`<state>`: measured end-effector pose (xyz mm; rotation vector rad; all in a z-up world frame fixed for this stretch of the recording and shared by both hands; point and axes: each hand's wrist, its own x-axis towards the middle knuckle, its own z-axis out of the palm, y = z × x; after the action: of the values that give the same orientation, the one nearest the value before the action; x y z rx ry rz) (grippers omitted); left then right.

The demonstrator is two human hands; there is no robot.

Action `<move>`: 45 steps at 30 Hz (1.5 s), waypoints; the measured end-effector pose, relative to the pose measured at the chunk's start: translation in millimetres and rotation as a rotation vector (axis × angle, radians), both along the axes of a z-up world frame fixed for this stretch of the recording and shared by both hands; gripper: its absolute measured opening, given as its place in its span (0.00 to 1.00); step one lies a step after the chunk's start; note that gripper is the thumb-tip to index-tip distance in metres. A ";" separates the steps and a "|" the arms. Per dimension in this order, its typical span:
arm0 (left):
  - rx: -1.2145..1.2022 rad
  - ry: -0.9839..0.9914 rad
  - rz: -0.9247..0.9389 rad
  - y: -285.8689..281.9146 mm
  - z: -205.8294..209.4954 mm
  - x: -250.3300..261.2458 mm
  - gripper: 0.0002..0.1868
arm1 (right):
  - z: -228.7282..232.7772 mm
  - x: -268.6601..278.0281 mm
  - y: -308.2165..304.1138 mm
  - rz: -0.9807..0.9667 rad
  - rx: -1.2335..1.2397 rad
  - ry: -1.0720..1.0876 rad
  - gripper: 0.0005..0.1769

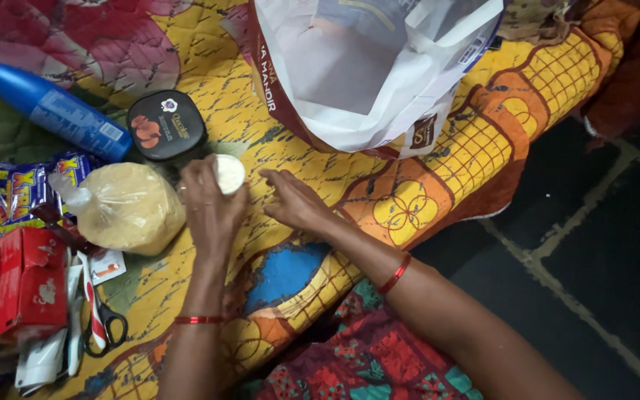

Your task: The person unpacks various grocery items from a white shopping bag onto a patterned bedspread. Items removed include a bag of yellow corn kernels, a bag of white noodles, a black tub of chocolate spread, a small white jar, and a red plastic bag. The person places each item on the bed as it is removed.

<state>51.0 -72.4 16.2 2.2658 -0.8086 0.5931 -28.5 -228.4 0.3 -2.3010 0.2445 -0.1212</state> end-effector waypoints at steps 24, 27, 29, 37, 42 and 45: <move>-0.156 0.412 -0.219 -44.6 -7.4 -31.7 0.41 | -32.9 6.7 -64.9 0.151 0.310 -0.173 0.56; -0.118 0.422 -0.211 -45.4 -13.4 -28.4 0.45 | -57.5 16.3 -75.3 0.208 0.273 -0.262 0.55; -0.119 0.409 -0.212 -44.8 -15.8 -27.5 0.48 | -64.9 20.6 -75.6 0.201 0.285 -0.272 0.55; -0.151 0.433 -0.246 -41.4 -16.0 -28.7 0.49 | -28.2 2.4 -57.2 0.089 0.408 -0.046 0.60; -0.162 0.443 -0.227 -43.0 -13.2 -29.3 0.49 | -8.7 -1.2 -49.1 0.081 0.219 -0.083 0.59; -0.175 0.494 -0.211 -42.9 -9.7 -30.8 0.48 | -4.8 -3.3 -48.3 0.069 0.207 -0.049 0.59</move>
<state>20.2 -115.4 6.6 2.0074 -0.6991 -0.0015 -31.8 -276.7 -4.5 -2.0955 0.1455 -0.1121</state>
